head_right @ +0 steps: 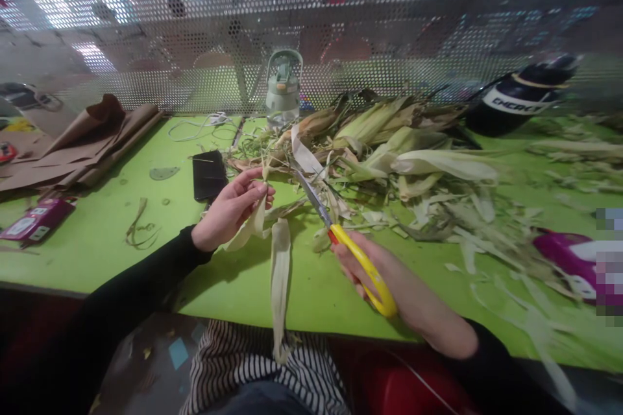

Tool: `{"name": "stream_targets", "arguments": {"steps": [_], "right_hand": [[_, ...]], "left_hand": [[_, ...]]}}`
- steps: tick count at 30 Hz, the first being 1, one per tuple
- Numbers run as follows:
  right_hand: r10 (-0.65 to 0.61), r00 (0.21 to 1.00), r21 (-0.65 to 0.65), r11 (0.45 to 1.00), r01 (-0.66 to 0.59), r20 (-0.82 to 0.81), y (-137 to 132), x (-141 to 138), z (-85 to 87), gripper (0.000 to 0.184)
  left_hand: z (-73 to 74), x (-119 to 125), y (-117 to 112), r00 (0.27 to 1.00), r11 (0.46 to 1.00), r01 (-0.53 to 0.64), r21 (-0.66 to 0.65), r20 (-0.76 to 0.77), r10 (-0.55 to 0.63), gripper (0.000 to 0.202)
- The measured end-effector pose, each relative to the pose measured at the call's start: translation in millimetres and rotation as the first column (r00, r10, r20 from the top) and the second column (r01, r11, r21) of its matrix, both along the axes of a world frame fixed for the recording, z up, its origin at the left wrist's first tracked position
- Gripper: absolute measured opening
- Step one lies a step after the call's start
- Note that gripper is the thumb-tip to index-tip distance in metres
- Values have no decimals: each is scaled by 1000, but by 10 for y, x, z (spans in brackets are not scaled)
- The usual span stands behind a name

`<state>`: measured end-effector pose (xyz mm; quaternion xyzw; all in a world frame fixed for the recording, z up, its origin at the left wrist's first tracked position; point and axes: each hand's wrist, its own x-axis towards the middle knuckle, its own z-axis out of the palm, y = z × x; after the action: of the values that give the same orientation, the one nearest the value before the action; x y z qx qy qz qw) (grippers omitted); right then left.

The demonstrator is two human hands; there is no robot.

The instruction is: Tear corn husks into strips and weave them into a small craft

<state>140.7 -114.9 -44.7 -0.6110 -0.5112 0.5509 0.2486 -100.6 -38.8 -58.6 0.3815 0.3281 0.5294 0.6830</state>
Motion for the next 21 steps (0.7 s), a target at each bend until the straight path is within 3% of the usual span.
{"name": "stream_targets", "arguments": {"steps": [2, 4, 6, 8, 10, 11, 13, 15, 18, 21], "right_hand": [[48, 978, 44, 997, -59, 204, 52, 99, -12, 55], [18, 837, 190, 971, -145, 547, 116, 225, -40, 48], [-83, 618, 334, 893, -303, 782, 181, 327, -69, 40], [-190, 507, 452, 762, -464, 841, 235, 349, -83, 40], [-232, 563, 552, 663, -505, 793, 275, 259, -70, 43], [-210, 632, 586, 657, -474, 746, 293, 173, -55, 45], [-31, 805, 571, 721, -393, 592, 339, -59, -23, 46], [124, 915, 546, 769, -333, 384, 414, -322, -3, 53], [189, 969, 566, 787, -246, 159, 569, -661, -1, 67], [216, 976, 557, 810, -183, 7, 694, -856, 3, 58]], "left_hand": [[12, -9, 18, 1000, 1000, -10, -19, 27, 10, 30], [32, -30, 44, 998, 999, -39, -35, 56, 41, 27], [54, -58, 69, 994, 996, -75, -44, 77, 78, 22], [77, -83, 85, 991, 994, -95, -56, 93, 100, 17], [101, -90, 86, 989, 992, -103, -70, 98, 109, 15], [116, -83, 83, 989, 991, -109, -75, 93, 116, 14], [156, -51, 75, 987, 988, -136, -72, 80, 141, 14], [207, -3, 72, 984, 986, -161, -50, 71, 164, 15], [286, 67, 88, 983, 985, -172, 24, 65, 170, 16], [344, 100, 119, 989, 982, -147, 118, 37, 143, 23]]}}
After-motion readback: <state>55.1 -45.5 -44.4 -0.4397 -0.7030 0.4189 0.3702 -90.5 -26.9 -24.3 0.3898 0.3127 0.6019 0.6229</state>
